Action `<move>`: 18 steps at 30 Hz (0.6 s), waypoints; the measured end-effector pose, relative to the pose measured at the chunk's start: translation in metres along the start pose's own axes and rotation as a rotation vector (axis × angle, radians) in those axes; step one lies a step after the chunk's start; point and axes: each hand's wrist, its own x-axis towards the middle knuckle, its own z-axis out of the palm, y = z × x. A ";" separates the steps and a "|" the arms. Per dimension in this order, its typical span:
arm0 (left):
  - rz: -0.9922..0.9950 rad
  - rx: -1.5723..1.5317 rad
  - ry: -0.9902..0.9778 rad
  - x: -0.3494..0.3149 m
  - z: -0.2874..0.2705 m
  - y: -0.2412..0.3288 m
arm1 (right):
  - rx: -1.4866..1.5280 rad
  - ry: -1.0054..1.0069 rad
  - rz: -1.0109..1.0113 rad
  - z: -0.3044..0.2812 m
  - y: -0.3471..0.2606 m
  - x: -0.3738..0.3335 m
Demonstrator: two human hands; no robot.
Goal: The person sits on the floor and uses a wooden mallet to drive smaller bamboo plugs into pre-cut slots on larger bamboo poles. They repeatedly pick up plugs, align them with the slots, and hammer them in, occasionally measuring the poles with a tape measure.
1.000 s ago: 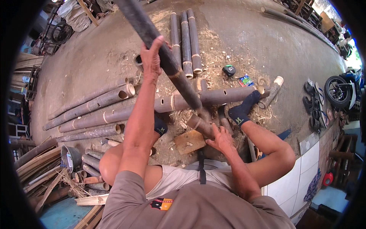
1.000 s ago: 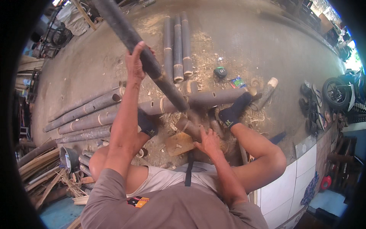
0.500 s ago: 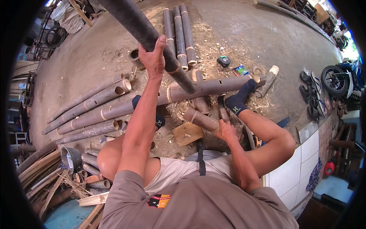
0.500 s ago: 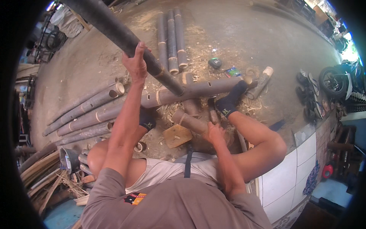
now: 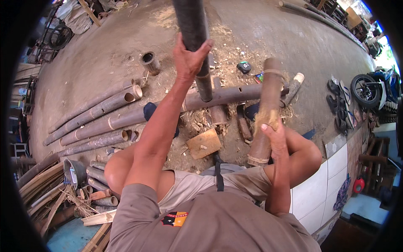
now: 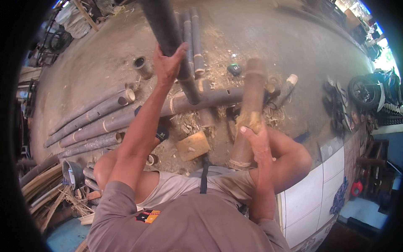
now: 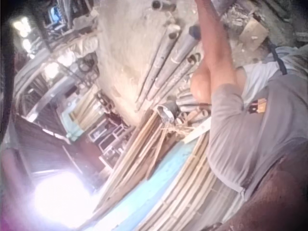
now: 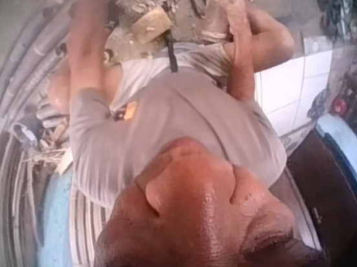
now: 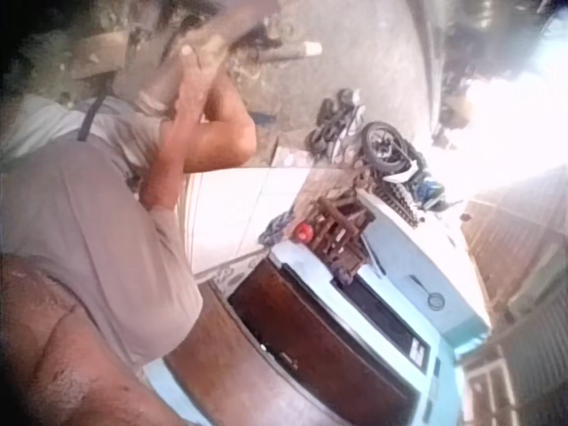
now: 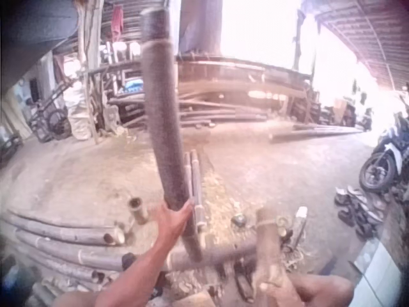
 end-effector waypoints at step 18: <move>0.033 0.101 -0.032 0.053 0.024 0.054 | -1.394 0.520 -1.238 0.055 -0.419 0.037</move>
